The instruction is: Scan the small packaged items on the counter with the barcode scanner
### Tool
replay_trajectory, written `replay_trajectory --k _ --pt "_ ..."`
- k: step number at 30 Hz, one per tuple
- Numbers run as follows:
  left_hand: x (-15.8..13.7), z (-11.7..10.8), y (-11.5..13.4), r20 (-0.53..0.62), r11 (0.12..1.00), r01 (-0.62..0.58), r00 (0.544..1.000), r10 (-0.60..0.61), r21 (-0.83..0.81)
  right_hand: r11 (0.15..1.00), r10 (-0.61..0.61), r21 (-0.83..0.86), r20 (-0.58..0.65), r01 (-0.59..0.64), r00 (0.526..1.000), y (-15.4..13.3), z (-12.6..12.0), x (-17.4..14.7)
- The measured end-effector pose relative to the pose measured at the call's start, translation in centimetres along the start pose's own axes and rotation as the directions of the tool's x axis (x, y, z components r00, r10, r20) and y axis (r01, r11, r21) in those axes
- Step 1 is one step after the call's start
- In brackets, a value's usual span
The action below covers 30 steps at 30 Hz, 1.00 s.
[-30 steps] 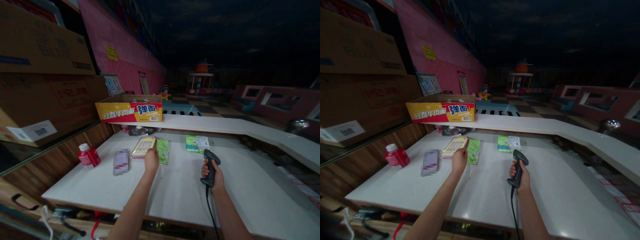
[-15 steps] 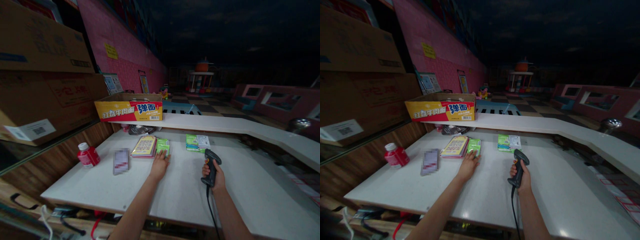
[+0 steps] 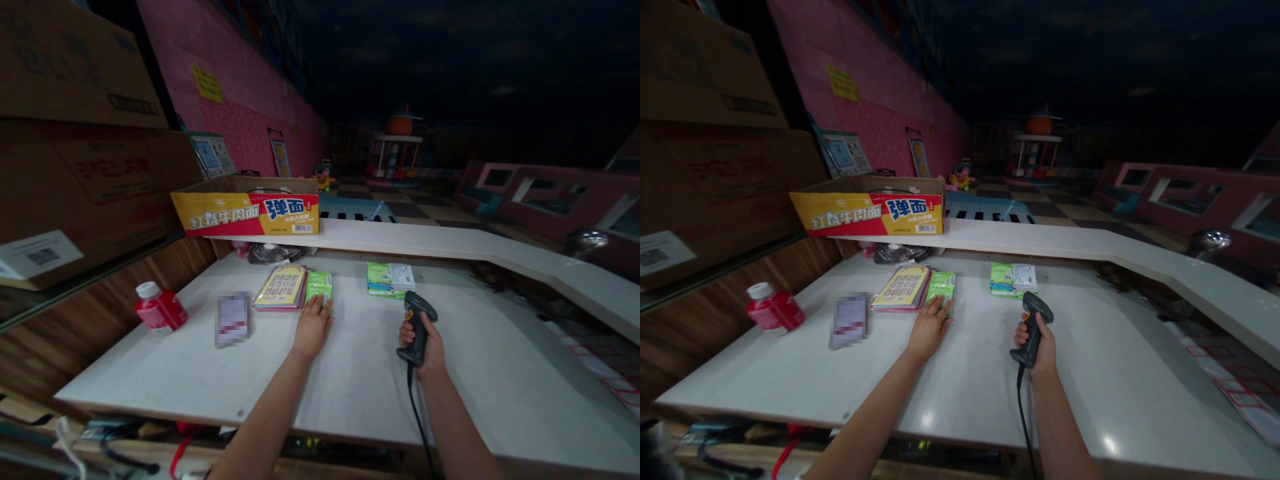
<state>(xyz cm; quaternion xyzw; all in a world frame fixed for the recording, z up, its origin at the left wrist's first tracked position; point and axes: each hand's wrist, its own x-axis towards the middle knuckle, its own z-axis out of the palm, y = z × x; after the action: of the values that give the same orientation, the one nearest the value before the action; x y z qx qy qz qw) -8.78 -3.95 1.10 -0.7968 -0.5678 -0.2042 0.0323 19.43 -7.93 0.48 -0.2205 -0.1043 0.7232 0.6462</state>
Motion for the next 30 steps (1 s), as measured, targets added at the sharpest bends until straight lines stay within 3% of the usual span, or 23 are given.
replay_trajectory --k 5,9,14,19,23,27,30 --pt "0.8 -0.4 1.0 -0.08 0.993 -0.044 0.996 0.035 -0.112 0.999 -0.017 -0.029 0.0 0.017 1.0 0.0 0.3 0.2" --pt "3.4 0.2 3.1 -0.121 0.957 -0.052 0.992 0.018 -0.285 0.998 -0.019 -0.055 0.008 0.019 1.0 0.1 0.5 0.5" --pt "9.4 2.2 6.0 -0.012 0.843 0.163 0.98 -0.197 -0.512 1.0 -0.02 -0.011 -0.017 0.02 1.0 0.3 0.7 0.8" --pt "14.9 3.7 8.5 0.087 0.751 0.411 0.898 -0.431 -0.516 0.999 -0.03 0.02 -0.025 0.03 0.999 0.4 0.7 1.1" --pt "17.1 5.0 9.5 0.153 0.688 0.538 0.828 -0.54 -0.487 0.999 -0.042 0.0 -0.026 0.042 0.999 0.4 0.6 1.5" --pt "17.7 6.1 9.1 0.167 0.612 0.595 0.774 -0.61 -0.521 1.0 -0.03 -0.009 -0.026 0.03 0.999 0.3 0.7 1.6" --pt "17.4 6.4 8.6 0.195 0.445 0.57 0.739 -0.645 -0.691 0.999 -0.041 -0.002 -0.035 0.041 0.999 0.3 0.7 1.5"
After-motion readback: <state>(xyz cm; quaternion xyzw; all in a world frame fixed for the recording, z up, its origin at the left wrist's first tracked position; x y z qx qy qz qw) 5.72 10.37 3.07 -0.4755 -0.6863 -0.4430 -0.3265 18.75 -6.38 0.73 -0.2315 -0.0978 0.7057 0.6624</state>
